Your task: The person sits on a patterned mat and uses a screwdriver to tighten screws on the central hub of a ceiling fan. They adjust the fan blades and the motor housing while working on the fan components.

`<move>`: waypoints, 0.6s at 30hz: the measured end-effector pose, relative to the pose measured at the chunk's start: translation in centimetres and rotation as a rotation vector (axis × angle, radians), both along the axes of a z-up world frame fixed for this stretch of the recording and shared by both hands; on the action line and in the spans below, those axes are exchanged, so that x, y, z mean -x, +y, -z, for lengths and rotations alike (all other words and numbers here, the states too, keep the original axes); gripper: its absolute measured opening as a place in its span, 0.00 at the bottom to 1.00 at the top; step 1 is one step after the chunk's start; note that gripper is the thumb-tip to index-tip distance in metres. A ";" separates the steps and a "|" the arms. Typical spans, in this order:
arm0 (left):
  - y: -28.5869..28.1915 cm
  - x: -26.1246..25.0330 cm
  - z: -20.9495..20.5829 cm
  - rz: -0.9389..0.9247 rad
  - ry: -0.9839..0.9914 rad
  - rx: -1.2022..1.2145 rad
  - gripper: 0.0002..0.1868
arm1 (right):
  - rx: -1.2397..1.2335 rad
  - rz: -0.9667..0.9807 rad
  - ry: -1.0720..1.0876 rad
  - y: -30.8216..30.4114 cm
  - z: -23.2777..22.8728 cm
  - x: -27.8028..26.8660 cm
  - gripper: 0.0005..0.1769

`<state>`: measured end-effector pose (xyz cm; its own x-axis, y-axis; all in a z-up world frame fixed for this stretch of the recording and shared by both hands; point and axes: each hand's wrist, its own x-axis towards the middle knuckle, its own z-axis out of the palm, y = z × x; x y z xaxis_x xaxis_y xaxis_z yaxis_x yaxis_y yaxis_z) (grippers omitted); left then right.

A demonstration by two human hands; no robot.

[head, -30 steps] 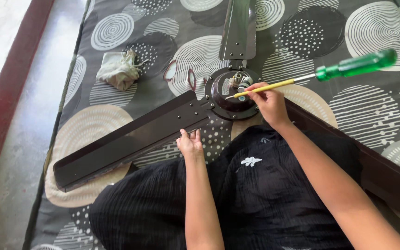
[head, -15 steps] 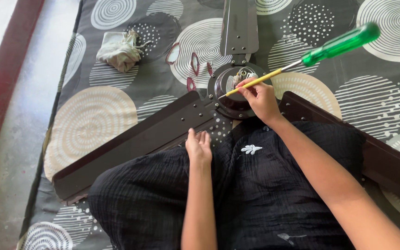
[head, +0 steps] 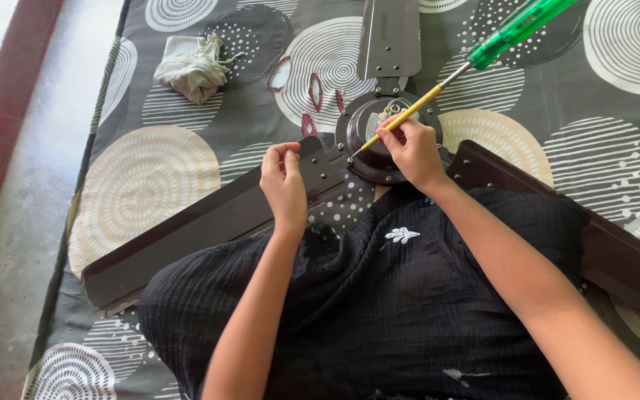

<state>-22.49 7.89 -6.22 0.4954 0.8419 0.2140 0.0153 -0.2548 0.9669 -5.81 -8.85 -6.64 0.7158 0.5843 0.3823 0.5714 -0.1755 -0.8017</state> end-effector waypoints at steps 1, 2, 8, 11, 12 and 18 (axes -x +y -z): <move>0.0 0.1 0.6 -0.010 -0.020 0.010 0.08 | -0.018 -0.010 -0.022 0.2 0.1 0.0 0.08; -0.1 0.4 1.2 -0.019 -0.040 0.019 0.08 | -0.036 -0.020 -0.044 0.4 0.1 0.0 0.08; -1.3 0.8 4.2 -0.004 0.037 0.124 0.09 | -0.016 0.012 -0.107 0.5 0.4 0.5 0.09; -1.3 0.5 4.6 0.036 0.028 0.118 0.08 | -0.013 0.031 -0.110 0.4 0.4 0.7 0.10; -1.4 0.4 4.6 0.047 0.029 0.122 0.08 | -0.016 0.036 -0.117 0.3 0.3 0.7 0.10; -1.6 0.3 3.9 0.072 0.062 0.115 0.09 | -0.064 0.046 -0.088 0.8 0.2 1.0 0.10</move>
